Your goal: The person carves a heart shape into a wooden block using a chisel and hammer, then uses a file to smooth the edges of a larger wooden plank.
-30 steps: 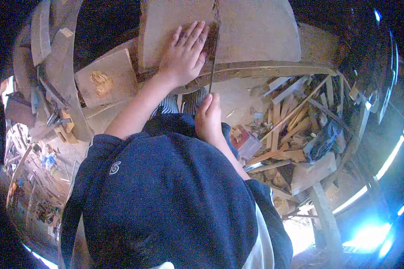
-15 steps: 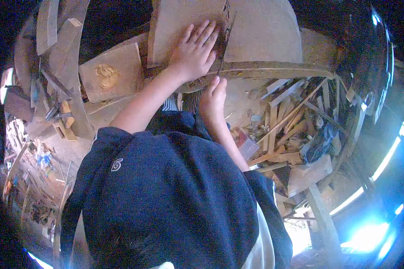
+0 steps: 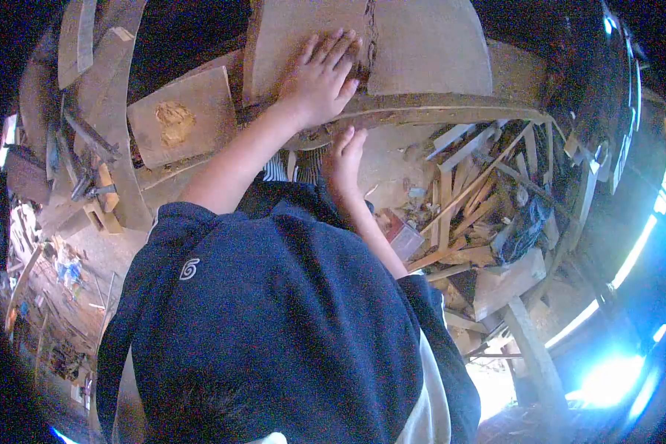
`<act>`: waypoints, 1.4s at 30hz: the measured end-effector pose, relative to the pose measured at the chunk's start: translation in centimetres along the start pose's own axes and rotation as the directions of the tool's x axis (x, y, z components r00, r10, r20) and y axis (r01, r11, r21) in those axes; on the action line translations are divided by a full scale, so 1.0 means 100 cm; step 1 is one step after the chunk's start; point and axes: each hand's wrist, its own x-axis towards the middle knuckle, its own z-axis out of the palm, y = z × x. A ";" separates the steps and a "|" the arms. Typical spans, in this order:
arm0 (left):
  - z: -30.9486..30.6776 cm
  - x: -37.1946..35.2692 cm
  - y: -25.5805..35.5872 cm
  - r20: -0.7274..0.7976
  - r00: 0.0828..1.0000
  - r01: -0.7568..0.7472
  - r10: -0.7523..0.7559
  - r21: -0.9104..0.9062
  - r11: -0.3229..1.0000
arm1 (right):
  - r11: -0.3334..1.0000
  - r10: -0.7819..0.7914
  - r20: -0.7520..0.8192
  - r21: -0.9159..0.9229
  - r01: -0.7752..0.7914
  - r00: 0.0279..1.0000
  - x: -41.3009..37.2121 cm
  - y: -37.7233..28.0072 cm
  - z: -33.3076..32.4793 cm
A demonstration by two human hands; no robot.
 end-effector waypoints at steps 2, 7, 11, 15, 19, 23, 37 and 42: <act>-0.001 0.000 0.001 0.011 1.000 -0.001 0.001 -0.013 1.000 | 0.996 -0.084 -0.033 -0.006 0.084 0.996 -0.001 0.016 0.003; -0.003 -0.001 0.001 0.016 1.000 -0.005 0.005 -0.024 1.000 | 0.985 -0.166 -0.051 -0.062 0.163 0.985 0.023 -0.008 0.009; -0.002 -0.001 0.001 -0.004 1.000 -0.006 0.006 -0.032 0.999 | 0.982 -0.188 -0.026 0.028 0.188 0.982 0.013 0.024 0.005; -0.005 0.002 0.003 -0.014 1.000 0.006 -0.007 -0.039 0.999 | 0.972 -0.233 -0.002 0.030 0.233 0.972 0.030 0.039 -0.005; 0.000 0.002 0.004 -0.006 1.000 0.009 -0.009 -0.027 1.000 | 0.965 -0.214 0.065 -0.140 0.221 0.975 0.059 0.031 -0.008; -0.001 0.001 0.005 -0.044 0.999 -0.002 0.001 -0.025 1.000 | 0.967 -0.245 0.027 -0.070 0.246 0.969 0.053 0.050 0.001; -0.004 0.002 0.004 -0.025 1.000 0.001 -0.001 -0.031 1.000 | 0.993 -0.072 0.148 -0.082 0.085 0.986 -0.027 0.018 -0.028; -0.001 0.002 0.001 -0.016 1.000 0.022 -0.024 -0.119 0.993 | 0.967 0.187 0.249 0.123 -0.223 0.950 -0.070 0.041 -0.053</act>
